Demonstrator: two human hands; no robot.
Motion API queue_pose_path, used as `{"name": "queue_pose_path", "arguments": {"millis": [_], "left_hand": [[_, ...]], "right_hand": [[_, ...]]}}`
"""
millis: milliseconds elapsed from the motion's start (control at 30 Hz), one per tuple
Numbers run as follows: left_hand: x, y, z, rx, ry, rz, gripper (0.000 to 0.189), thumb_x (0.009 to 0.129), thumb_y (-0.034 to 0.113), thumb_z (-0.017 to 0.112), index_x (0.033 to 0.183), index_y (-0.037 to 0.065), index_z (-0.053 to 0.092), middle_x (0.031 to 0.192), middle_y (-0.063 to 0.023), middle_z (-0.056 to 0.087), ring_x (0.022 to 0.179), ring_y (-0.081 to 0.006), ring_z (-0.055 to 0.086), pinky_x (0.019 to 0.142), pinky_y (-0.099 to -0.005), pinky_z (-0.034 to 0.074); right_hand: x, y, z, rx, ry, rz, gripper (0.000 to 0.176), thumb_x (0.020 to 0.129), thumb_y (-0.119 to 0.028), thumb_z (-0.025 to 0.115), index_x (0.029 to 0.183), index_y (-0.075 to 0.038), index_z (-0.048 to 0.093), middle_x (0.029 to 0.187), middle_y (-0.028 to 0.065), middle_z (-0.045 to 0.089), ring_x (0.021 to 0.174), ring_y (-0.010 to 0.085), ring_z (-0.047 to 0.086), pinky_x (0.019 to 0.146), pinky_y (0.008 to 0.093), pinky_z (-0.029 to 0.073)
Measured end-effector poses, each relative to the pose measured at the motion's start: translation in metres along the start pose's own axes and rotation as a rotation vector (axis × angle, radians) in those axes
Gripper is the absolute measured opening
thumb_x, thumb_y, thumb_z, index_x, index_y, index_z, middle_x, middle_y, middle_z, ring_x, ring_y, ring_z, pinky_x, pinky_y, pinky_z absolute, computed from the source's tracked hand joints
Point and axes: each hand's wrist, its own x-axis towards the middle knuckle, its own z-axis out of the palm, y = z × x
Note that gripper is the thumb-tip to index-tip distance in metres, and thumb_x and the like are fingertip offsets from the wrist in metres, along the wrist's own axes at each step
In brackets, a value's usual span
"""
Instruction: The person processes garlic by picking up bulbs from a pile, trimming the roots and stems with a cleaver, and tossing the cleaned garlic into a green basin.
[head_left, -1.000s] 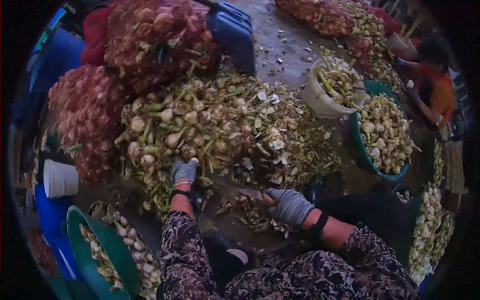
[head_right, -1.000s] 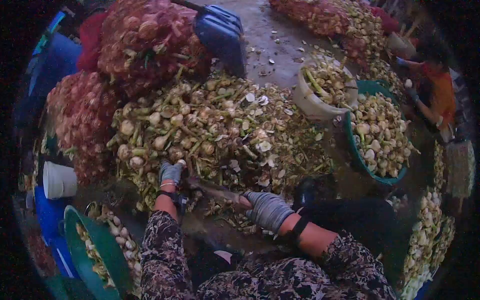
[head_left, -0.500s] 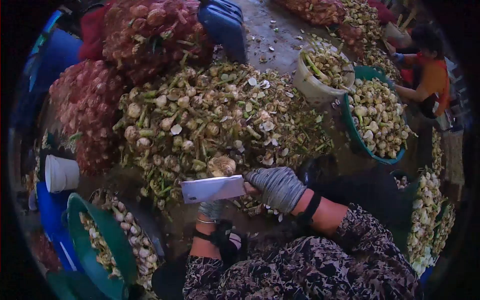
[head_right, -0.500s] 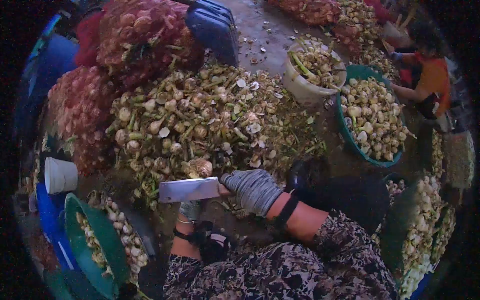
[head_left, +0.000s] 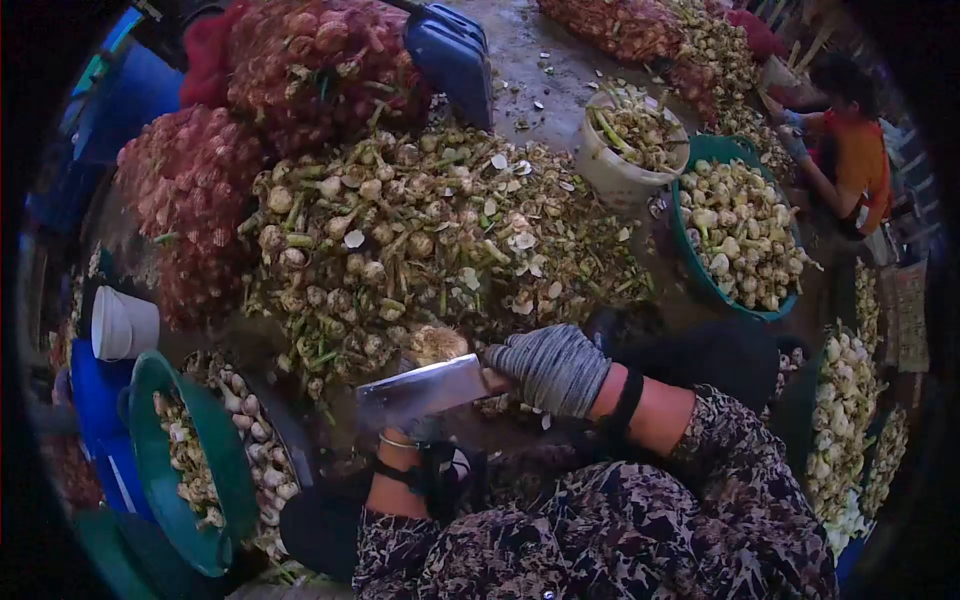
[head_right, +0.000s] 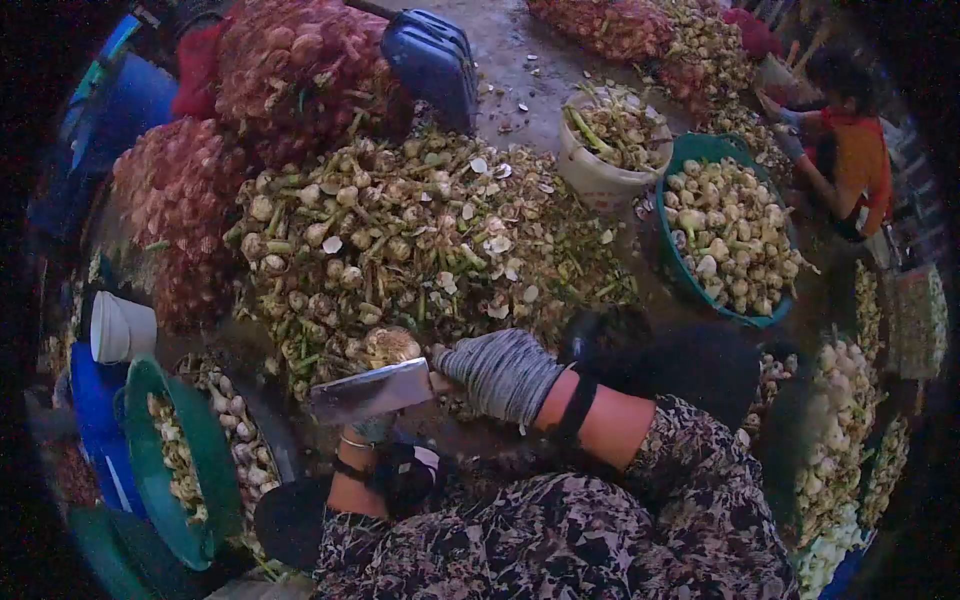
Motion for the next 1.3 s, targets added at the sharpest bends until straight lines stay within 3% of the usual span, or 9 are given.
{"name": "queue_pose_path", "arguments": {"millis": [367, 500, 533, 567, 633, 733, 1033, 1133, 1300], "left_hand": [[0.001, 0.05, 0.036, 0.771, -0.175, -0.04, 0.048, 0.09, 0.033, 0.062, 0.132, 0.01, 0.052, 0.127, -0.0107, 0.058, 0.11, -0.0269, 0.059, 0.103, -0.0372, 0.044], [0.013, 0.088, 0.055, 1.251, -0.173, -0.475, 0.045, 0.091, 0.032, 0.061, 0.13, 0.012, 0.054, 0.126, -0.0094, 0.059, 0.109, -0.0261, 0.06, 0.103, -0.0369, 0.045], [-0.017, 0.041, 0.036, 0.687, 0.128, 0.162, 0.05, 0.085, 0.041, 0.066, 0.125, 0.012, 0.058, 0.124, -0.0101, 0.06, 0.11, -0.0262, 0.06, 0.105, -0.0388, 0.043], [-0.018, 0.049, 0.03, 1.131, -0.153, 0.311, 0.055, 0.082, 0.042, 0.071, 0.125, 0.011, 0.056, 0.123, -0.0095, 0.06, 0.109, -0.0263, 0.06, 0.106, -0.0402, 0.041], [-0.032, 0.073, 0.065, 0.66, 0.083, 0.234, 0.068, 0.073, 0.046, 0.08, 0.125, 0.01, 0.054, 0.119, -0.0081, 0.061, 0.108, -0.0258, 0.059, 0.108, -0.0411, 0.04], [-0.001, -0.003, 0.027, 0.171, 0.251, -0.005, 0.064, 0.071, 0.038, 0.082, 0.12, 0.009, 0.054, 0.111, -0.0084, 0.065, 0.104, -0.0212, 0.062, 0.091, -0.0387, 0.051], [-0.007, 0.058, 0.056, 0.866, 0.312, 0.308, 0.068, 0.072, 0.014, 0.08, 0.129, 0.005, 0.045, 0.12, -0.014, 0.054, 0.105, -0.0262, 0.058, 0.091, -0.038, 0.05], [-0.012, 0.025, 0.046, -0.057, 0.485, 0.187, 0.054, 0.083, 0.01, 0.068, 0.131, 0.005, 0.045, 0.122, -0.0129, 0.055, 0.107, -0.0286, 0.057, 0.095, -0.0389, 0.048], [0.005, 0.031, 0.041, -0.171, 0.108, 0.151, 0.038, 0.092, 0.022, 0.057, 0.125, 0.006, 0.052, 0.117, -0.0094, 0.06, 0.097, -0.0243, 0.06, 0.087, -0.0345, 0.05]], "right_hand": [[0.004, 0.033, 0.031, 0.068, -0.117, 0.028, 0.026, 0.08, -0.023, 0.063, 0.104, -0.012, 0.063, 0.076, 0.0132, 0.064, 0.074, 0.0333, 0.066, 0.062, 0.0445, 0.052], [0.006, 0.054, 0.038, 0.024, -0.056, 0.108, 0.019, 0.082, -0.018, 0.061, 0.099, -0.011, 0.063, 0.086, 0.0145, 0.068, 0.077, 0.0342, 0.067, 0.066, 0.0439, 0.053], [0.006, 0.074, 0.055, -0.016, -0.061, 0.239, 0.017, 0.088, -0.022, 0.057, 0.098, -0.01, 0.062, 0.085, 0.0144, 0.068, 0.075, 0.0343, 0.066, 0.066, 0.0436, 0.053], [0.013, 0.173, 0.137, 0.671, 0.389, 0.233, 0.019, 0.092, -0.025, 0.057, 0.095, -0.008, 0.063, 0.086, 0.0117, 0.069, 0.076, 0.03, 0.067, 0.069, 0.0418, 0.052], [0.013, 0.141, 0.05, 0.215, -0.029, 0.677, 0.033, 0.08, -0.023, 0.069, 0.113, -0.017, 0.064, 0.095, 0.0138, 0.069, 0.08, 0.0344, 0.067, 0.073, 0.0429, 0.055], [0.021, 0.114, 0.061, 0.438, 0.156, 0.249, 0.041, 0.084, -0.036, 0.071, 0.117, -0.013, 0.063, 0.098, 0.0114, 0.069, 0.089, 0.0267, 0.065, 0.077, 0.0379, 0.052], [0.029, 0.017, 0.045, 1.299, 0.035, 0.303, 0.054, 0.083, -0.038, 0.077, 0.12, -0.005, 0.059, 0.11, 0.0016, 0.065, 0.097, 0.0114, 0.056, 0.091, 0.0292, 0.045], [0.032, 0.021, 0.06, 1.011, 0.253, 0.165, 0.059, 0.076, -0.039, 0.082, 0.116, -0.004, 0.057, 0.108, 0.005, 0.066, 0.096, 0.0169, 0.061, 0.089, 0.0317, 0.048], [0.026, 0.022, 0.055, 0.484, 0.03, 0.154, 0.067, 0.07, -0.042, 0.084, 0.121, -0.01, 0.057, 0.108, 0.0163, 0.065, 0.092, 0.0301, 0.065, 0.08, 0.0376, 0.052]]}}
